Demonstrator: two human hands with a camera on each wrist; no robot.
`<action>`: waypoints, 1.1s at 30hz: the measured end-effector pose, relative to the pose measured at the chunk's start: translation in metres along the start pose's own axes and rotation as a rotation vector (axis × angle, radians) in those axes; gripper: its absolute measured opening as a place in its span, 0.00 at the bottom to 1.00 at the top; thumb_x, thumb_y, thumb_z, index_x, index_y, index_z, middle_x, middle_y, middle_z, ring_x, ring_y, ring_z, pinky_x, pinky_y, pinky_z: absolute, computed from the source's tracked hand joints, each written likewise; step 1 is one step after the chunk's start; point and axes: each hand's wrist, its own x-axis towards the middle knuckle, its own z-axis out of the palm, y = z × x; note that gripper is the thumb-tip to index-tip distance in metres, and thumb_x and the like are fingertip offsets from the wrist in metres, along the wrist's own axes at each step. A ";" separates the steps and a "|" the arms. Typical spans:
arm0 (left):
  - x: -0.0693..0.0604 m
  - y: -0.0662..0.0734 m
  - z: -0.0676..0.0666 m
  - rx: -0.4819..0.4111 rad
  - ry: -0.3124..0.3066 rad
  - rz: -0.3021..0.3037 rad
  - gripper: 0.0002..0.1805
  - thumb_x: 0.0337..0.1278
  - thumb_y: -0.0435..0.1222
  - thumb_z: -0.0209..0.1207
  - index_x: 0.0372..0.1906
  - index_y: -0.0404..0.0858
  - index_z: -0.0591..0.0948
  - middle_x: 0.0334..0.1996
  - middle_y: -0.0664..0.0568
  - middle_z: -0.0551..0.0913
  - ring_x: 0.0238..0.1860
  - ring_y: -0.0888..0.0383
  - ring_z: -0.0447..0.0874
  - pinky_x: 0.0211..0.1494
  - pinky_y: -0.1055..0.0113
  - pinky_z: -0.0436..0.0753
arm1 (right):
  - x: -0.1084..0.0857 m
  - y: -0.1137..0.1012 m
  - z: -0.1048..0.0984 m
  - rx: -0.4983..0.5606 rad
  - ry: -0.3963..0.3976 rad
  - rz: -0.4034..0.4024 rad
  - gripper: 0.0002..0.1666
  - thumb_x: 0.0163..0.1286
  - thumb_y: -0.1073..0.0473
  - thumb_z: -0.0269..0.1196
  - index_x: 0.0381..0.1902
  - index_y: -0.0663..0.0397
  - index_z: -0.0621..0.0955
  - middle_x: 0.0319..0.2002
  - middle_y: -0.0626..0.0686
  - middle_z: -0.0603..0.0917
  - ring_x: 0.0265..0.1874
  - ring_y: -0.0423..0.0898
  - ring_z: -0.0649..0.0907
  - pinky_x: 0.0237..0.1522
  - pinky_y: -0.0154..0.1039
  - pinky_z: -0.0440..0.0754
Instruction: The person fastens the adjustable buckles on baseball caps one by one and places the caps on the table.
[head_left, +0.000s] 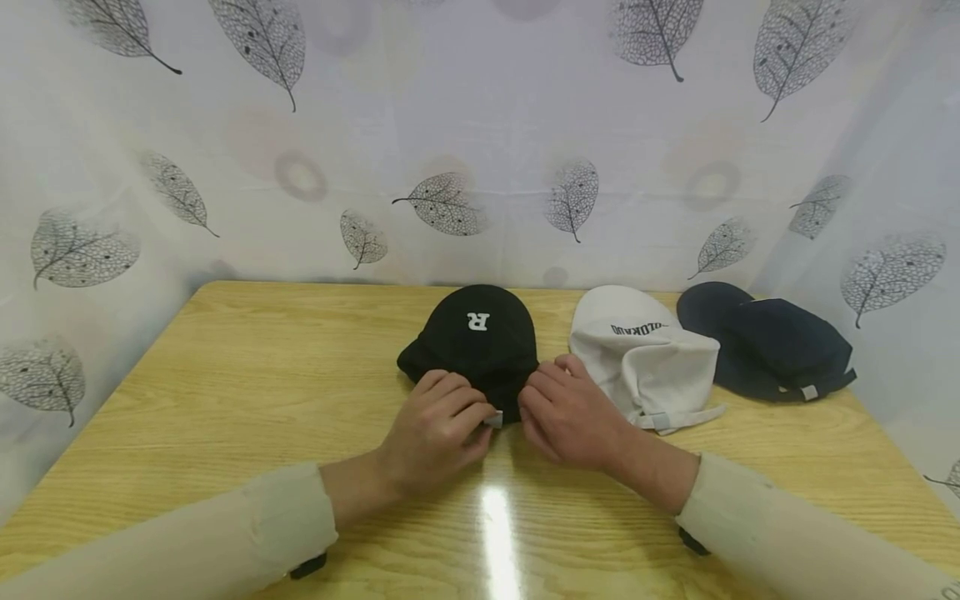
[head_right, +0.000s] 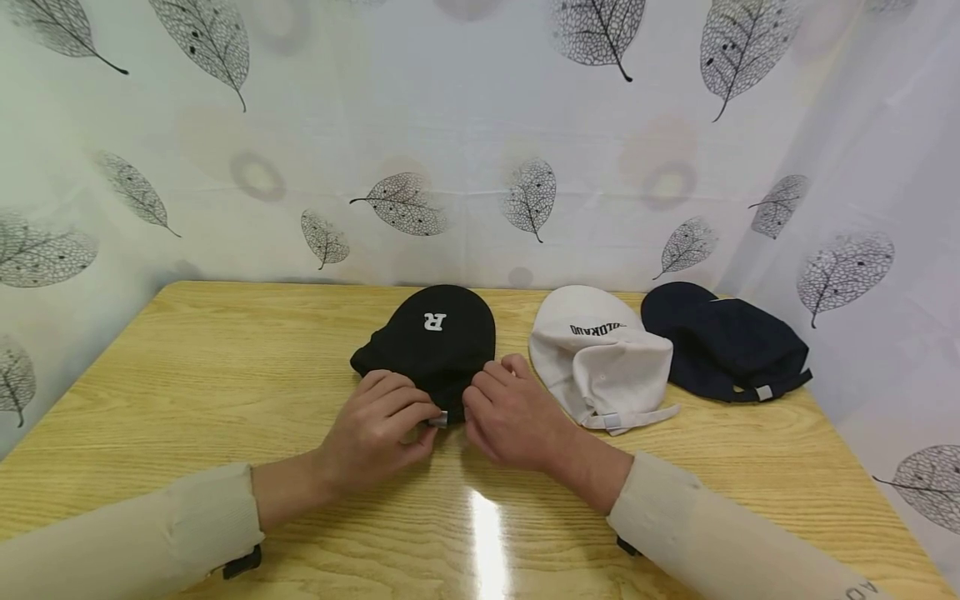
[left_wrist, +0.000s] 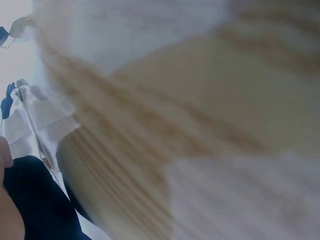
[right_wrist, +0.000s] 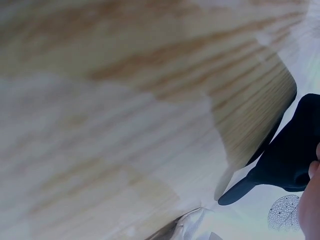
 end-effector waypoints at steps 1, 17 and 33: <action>0.000 0.000 0.000 0.001 0.001 0.000 0.06 0.42 0.35 0.71 0.29 0.42 0.86 0.28 0.57 0.85 0.35 0.58 0.79 0.45 0.63 0.76 | 0.000 0.000 0.000 0.005 -0.003 0.004 0.17 0.73 0.56 0.43 0.30 0.53 0.76 0.30 0.49 0.76 0.32 0.49 0.76 0.45 0.49 0.70; -0.002 0.000 0.003 -0.007 0.015 0.014 0.07 0.40 0.33 0.72 0.28 0.41 0.85 0.28 0.57 0.84 0.34 0.58 0.78 0.43 0.64 0.75 | 0.001 -0.003 0.001 0.089 -0.102 -0.046 0.16 0.79 0.51 0.46 0.40 0.49 0.79 0.34 0.46 0.75 0.34 0.45 0.73 0.44 0.43 0.65; -0.002 -0.001 0.001 -0.006 -0.026 -0.006 0.06 0.42 0.35 0.71 0.30 0.43 0.86 0.30 0.58 0.85 0.35 0.59 0.78 0.44 0.63 0.76 | 0.000 0.000 0.001 0.065 -0.107 -0.065 0.16 0.78 0.54 0.43 0.33 0.50 0.74 0.29 0.47 0.72 0.31 0.46 0.70 0.42 0.44 0.65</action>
